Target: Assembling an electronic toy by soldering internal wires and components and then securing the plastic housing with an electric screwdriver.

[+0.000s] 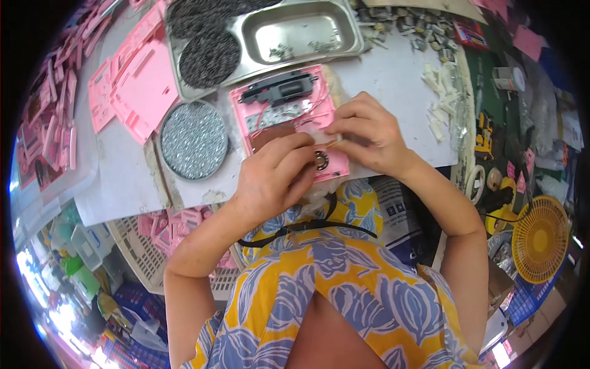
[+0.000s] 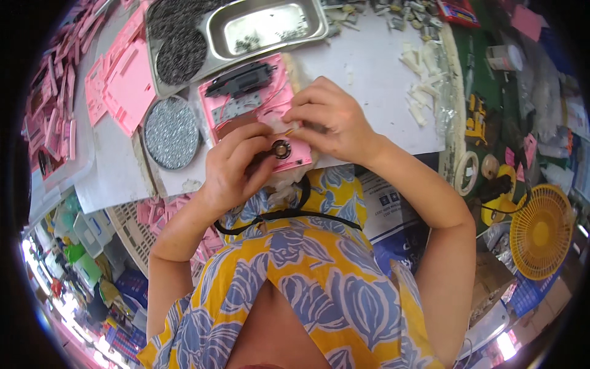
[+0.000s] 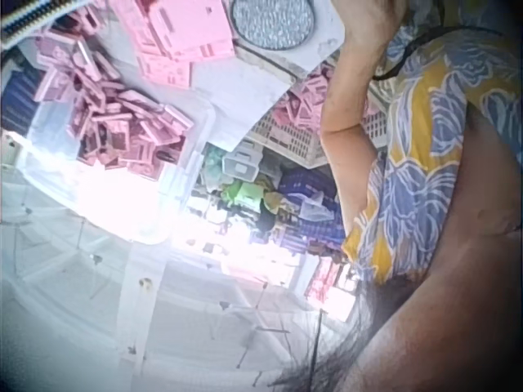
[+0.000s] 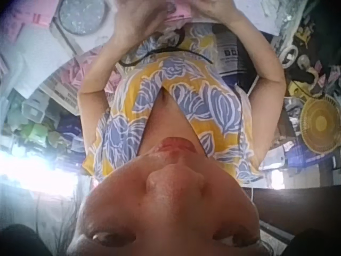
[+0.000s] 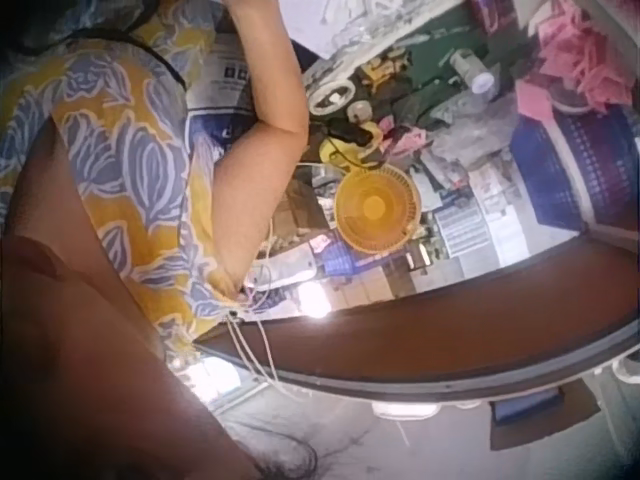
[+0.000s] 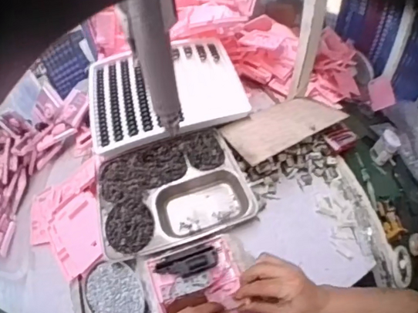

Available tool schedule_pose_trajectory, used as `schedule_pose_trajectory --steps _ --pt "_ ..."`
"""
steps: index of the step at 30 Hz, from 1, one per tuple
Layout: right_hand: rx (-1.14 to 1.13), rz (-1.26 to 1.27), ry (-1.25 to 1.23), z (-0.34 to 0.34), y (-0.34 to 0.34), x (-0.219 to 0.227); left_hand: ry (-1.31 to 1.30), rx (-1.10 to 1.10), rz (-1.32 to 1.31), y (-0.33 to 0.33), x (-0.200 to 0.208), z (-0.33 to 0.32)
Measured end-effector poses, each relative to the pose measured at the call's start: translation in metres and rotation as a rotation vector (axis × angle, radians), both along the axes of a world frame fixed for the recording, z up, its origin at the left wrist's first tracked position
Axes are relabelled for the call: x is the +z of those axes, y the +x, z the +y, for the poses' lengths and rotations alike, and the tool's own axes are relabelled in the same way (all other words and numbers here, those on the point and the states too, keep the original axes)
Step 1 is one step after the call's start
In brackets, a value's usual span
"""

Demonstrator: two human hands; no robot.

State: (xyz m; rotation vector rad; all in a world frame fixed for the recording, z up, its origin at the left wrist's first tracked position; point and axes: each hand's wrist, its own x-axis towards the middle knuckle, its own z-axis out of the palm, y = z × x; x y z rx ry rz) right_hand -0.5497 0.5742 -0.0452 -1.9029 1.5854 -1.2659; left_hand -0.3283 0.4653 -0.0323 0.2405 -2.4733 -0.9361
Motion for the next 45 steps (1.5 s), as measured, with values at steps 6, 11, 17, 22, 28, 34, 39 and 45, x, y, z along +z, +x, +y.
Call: schedule_pose_trajectory --steps 6,11,17,22,28,34,39,45 --pt "0.003 0.2 0.081 -0.01 0.005 0.014 0.028 -0.023 -0.063 0.0 0.005 -0.001" --pt "-0.036 0.122 0.115 -0.014 -0.03 0.021 -0.013 -0.049 -0.101 0.001 0.007 -0.003" --pt "-0.683 0.87 0.279 -0.013 -0.161 0.012 0.057 -0.064 -0.104 -0.005 0.018 -0.006" --pt "-0.584 0.33 0.409 -0.024 -0.126 0.03 0.317 0.073 -0.265 -0.016 0.039 -0.024" --pt "-0.124 -0.163 0.255 -0.009 -0.037 0.067 0.134 -0.119 0.09 -0.084 0.051 -0.041" --pt "-0.055 -1.024 0.44 0.037 -0.049 0.063 -0.048 -0.347 0.097 -0.111 0.063 -0.029" --pt "-0.103 -1.257 0.268 0.068 -0.054 0.045 0.207 -0.23 0.043 -0.212 0.083 -0.063" --pt "-0.175 -1.253 0.229 0.091 -0.055 0.053 -0.007 -0.035 0.011 -0.358 0.033 -0.107"
